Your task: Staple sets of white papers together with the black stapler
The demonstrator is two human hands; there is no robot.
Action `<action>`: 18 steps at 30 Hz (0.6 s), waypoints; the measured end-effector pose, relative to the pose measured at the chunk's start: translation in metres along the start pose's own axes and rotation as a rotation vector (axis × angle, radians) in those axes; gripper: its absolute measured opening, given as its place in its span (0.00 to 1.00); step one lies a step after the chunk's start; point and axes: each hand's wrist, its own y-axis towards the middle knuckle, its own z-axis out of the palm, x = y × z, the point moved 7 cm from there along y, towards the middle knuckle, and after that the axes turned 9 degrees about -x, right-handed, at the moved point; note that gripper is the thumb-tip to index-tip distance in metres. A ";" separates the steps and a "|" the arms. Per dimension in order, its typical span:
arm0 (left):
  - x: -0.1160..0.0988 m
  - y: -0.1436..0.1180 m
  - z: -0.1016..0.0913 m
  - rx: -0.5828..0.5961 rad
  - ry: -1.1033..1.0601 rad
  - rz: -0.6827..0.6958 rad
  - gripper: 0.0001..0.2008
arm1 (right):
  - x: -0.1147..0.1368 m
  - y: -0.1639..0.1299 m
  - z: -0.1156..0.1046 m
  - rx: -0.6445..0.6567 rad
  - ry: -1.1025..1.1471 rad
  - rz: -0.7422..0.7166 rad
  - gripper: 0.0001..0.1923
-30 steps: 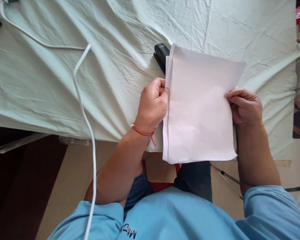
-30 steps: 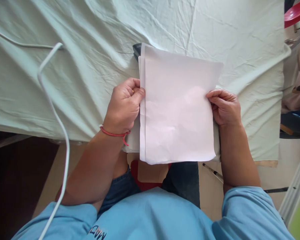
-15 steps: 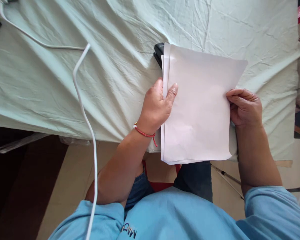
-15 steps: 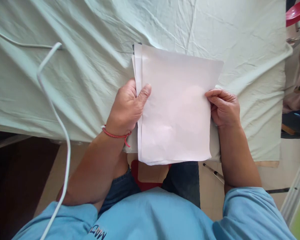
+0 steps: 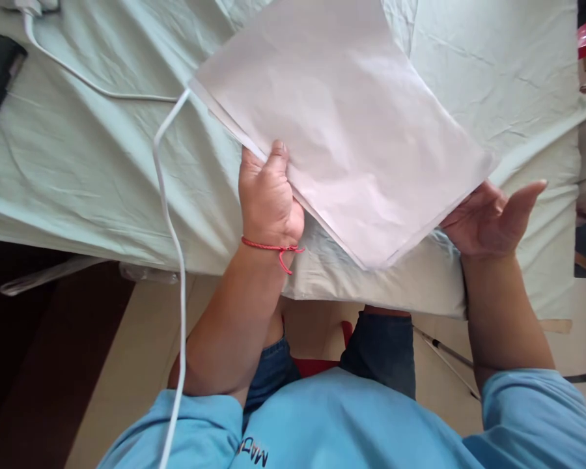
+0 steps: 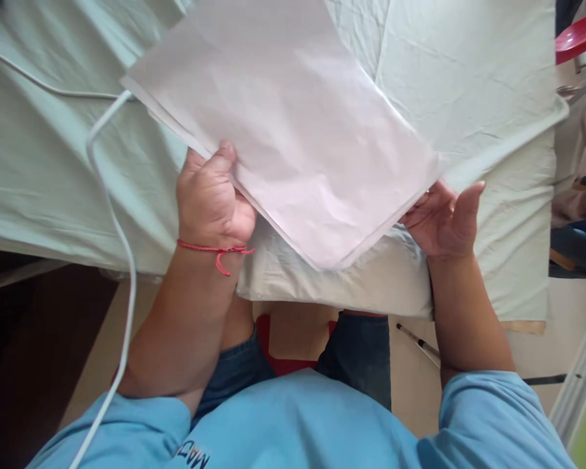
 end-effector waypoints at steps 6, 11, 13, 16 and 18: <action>-0.001 -0.022 0.022 0.106 -0.082 -0.041 0.15 | -0.013 -0.012 -0.001 -0.090 0.001 -0.002 0.42; -0.023 -0.015 0.018 0.261 -0.097 0.075 0.13 | 0.003 -0.008 -0.016 -0.342 -0.026 -0.240 0.35; -0.036 -0.009 0.011 0.273 -0.084 0.170 0.20 | 0.015 -0.005 -0.026 -0.425 -0.024 -0.395 0.33; -0.049 -0.009 0.012 0.350 0.028 0.248 0.28 | 0.029 -0.005 -0.038 -0.512 -0.001 -0.569 0.26; -0.049 -0.011 0.013 0.350 0.154 0.206 0.27 | 0.032 -0.004 -0.041 -0.523 0.026 -0.605 0.23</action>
